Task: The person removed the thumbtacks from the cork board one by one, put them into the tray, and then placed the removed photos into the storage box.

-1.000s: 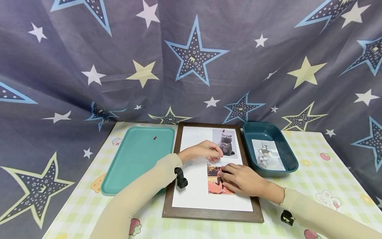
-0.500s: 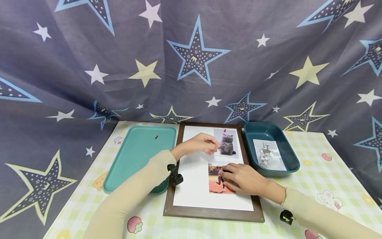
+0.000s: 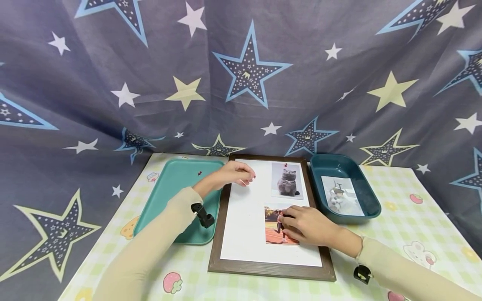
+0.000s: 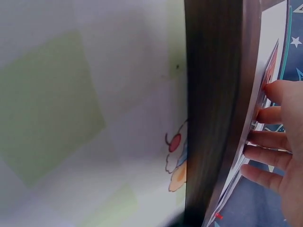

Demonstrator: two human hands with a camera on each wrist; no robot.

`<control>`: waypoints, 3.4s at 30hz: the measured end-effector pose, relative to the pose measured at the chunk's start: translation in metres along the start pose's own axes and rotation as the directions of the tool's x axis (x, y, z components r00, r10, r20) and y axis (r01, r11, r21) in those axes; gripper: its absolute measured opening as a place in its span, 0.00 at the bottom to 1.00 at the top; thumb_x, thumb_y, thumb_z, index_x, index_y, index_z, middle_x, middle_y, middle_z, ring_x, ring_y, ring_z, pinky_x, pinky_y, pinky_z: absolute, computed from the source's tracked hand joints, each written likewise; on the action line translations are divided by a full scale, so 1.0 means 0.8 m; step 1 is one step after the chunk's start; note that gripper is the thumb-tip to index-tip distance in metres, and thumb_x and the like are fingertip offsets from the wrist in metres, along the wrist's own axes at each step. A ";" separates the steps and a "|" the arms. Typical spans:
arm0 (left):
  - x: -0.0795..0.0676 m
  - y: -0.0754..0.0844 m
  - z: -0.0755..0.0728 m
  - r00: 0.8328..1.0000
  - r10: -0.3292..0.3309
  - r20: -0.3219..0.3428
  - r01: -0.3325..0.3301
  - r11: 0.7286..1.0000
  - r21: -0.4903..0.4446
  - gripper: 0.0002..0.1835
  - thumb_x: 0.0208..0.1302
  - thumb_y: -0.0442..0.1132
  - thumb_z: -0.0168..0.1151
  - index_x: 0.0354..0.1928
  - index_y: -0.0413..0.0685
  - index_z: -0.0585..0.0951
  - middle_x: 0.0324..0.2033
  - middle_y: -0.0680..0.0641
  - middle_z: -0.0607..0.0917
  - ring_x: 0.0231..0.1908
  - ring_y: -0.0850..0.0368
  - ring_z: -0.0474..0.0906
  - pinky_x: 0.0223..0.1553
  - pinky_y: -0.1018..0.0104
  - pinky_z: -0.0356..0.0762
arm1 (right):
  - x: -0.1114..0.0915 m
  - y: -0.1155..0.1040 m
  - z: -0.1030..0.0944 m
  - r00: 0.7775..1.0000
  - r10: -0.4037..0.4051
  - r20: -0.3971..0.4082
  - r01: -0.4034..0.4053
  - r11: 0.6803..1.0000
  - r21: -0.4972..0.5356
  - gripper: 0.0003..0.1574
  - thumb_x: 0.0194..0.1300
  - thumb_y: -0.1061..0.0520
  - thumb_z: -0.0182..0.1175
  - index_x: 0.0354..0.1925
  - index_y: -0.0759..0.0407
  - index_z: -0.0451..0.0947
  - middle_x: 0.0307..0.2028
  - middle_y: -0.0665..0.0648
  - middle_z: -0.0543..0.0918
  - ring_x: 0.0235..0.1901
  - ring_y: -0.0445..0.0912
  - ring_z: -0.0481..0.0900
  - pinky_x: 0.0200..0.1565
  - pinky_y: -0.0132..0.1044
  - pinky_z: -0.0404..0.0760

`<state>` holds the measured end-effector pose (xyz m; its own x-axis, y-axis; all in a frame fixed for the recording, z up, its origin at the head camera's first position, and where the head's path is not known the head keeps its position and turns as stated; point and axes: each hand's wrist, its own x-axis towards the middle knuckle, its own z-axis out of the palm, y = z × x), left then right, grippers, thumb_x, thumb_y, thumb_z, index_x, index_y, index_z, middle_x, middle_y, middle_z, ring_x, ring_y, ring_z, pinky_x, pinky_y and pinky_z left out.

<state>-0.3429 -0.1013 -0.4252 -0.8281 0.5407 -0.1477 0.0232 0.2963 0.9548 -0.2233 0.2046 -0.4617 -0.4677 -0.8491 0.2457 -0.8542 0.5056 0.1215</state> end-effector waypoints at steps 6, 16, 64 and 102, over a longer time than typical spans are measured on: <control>-0.015 -0.016 -0.024 0.999 -0.024 -0.029 0.024 1.000 0.013 0.17 0.75 0.39 0.58 0.57 0.35 0.81 0.53 0.29 0.82 0.53 0.33 0.80 0.56 0.46 0.84 | -0.003 0.001 0.006 0.999 -0.012 -0.043 0.012 1.000 0.007 0.20 0.67 0.46 0.67 0.53 0.52 0.86 0.47 0.53 0.86 0.45 0.45 0.85 0.44 0.42 0.89; -0.027 -0.034 -0.061 0.993 -0.058 -0.107 0.057 0.998 -0.010 0.18 0.76 0.38 0.57 0.59 0.30 0.79 0.55 0.29 0.81 0.44 0.49 0.84 0.48 0.60 0.87 | 0.001 0.005 0.003 0.997 -0.039 -0.063 0.040 0.999 0.026 0.16 0.65 0.47 0.69 0.49 0.52 0.86 0.45 0.53 0.86 0.43 0.45 0.85 0.41 0.41 0.88; -0.031 -0.054 -0.093 0.985 -0.113 -0.130 0.127 0.987 0.103 0.21 0.76 0.43 0.57 0.59 0.32 0.79 0.53 0.33 0.84 0.46 0.49 0.84 0.53 0.55 0.86 | 0.005 0.009 -0.018 0.990 0.054 0.132 -0.066 0.994 0.089 0.28 0.66 0.40 0.68 0.59 0.52 0.84 0.59 0.57 0.84 0.55 0.49 0.85 0.54 0.47 0.86; -0.043 -0.056 -0.111 0.966 -0.224 -0.133 0.245 0.955 0.170 0.21 0.73 0.45 0.62 0.58 0.37 0.82 0.49 0.39 0.87 0.46 0.49 0.84 0.51 0.57 0.86 | 0.013 0.021 -0.003 0.999 0.038 0.028 -0.042 0.986 0.162 0.30 0.67 0.41 0.67 0.61 0.53 0.82 0.61 0.60 0.82 0.59 0.53 0.83 0.50 0.47 0.88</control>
<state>-0.3652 -0.2029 -0.4399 -0.8791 0.3512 -0.3222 -0.0854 0.5491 0.8314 -0.2422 0.2048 -0.4549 -0.5058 -0.8332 0.2234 -0.8594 0.5092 -0.0463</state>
